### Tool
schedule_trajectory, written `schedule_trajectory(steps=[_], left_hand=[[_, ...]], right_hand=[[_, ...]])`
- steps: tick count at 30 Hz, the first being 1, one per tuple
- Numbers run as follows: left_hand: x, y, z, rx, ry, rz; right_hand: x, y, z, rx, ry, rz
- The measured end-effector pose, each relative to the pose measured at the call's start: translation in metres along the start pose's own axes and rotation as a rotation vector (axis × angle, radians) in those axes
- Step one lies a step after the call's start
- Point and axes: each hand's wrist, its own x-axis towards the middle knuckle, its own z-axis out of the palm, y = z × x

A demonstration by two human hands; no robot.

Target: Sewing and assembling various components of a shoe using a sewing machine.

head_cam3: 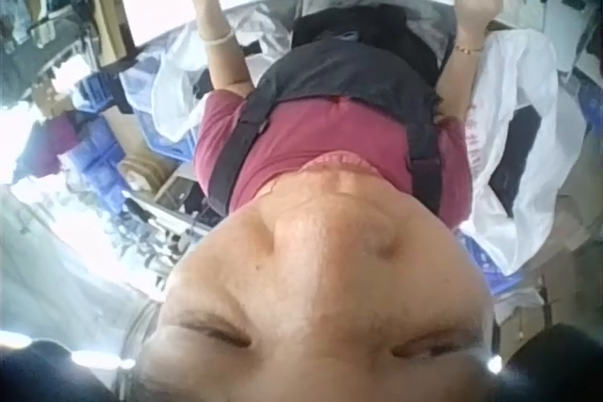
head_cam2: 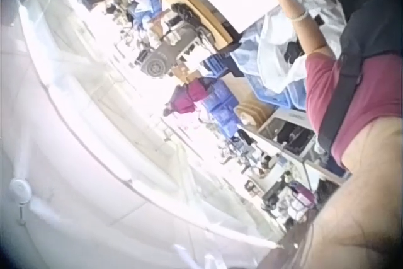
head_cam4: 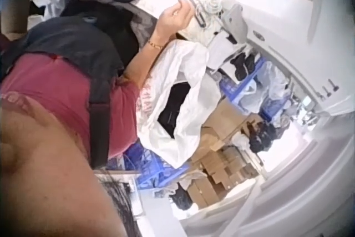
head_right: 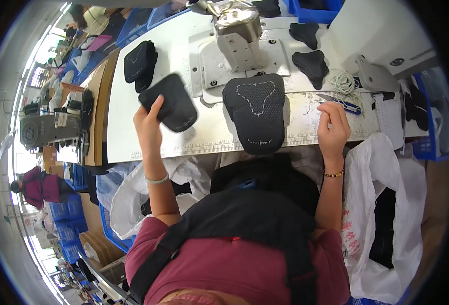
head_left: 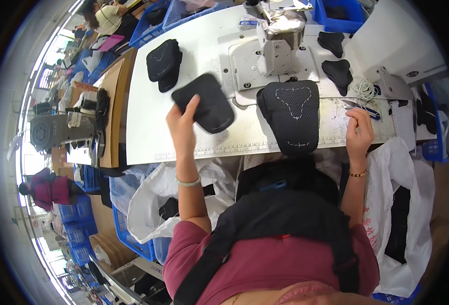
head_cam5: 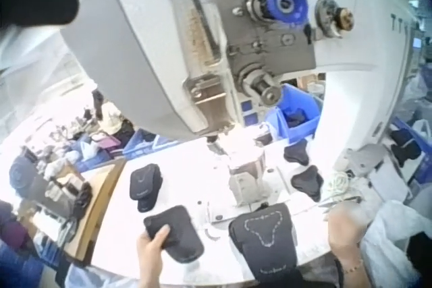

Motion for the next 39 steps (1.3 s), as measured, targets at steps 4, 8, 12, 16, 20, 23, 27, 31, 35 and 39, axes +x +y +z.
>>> schedule_trajectory(steps=[4, 8, 12, 16, 20, 23, 27, 31, 35, 39], left_hand=[[0.017, -0.043, -0.08, 0.622, 0.18, 0.013], [0.029, -0.04, -0.105, 0.772, 0.277, -0.039], [0.023, -0.026, -0.085, 1.191, 0.418, -0.006], [0.011, -0.017, -0.034, 1.106, 0.377, 0.514], [-0.018, 0.025, 0.061, 0.559, -0.481, 0.489], [-0.011, 0.023, 0.093, 0.665, -0.598, 0.669], [-0.005, 0.008, 0.103, 0.73, -0.696, 0.641], [-0.016, 0.011, 0.105, 0.742, -0.584, 0.767], [-0.024, 0.01, 0.108, 0.75, -0.519, 0.818], [-0.018, 0.0, 0.106, 0.549, -0.609, 0.58]], right_hand=[[0.028, -0.012, 0.009, -0.022, 0.015, 0.14], [0.067, -0.012, 0.017, -0.186, -0.023, 0.014], [0.08, 0.016, 0.025, -0.209, -0.15, 0.064], [0.089, 0.017, 0.026, -0.18, -0.241, 0.125], [0.093, 0.004, 0.025, -0.193, -0.286, 0.108], [0.093, 0.002, 0.028, -0.218, -0.309, 0.068], [0.087, 0.006, 0.028, -0.195, -0.265, 0.077], [0.084, 0.0, 0.033, -0.338, -0.286, 0.065], [0.086, -0.009, 0.034, -0.331, -0.123, 0.036], [0.077, -0.068, 0.029, -0.261, 0.018, -0.201]])
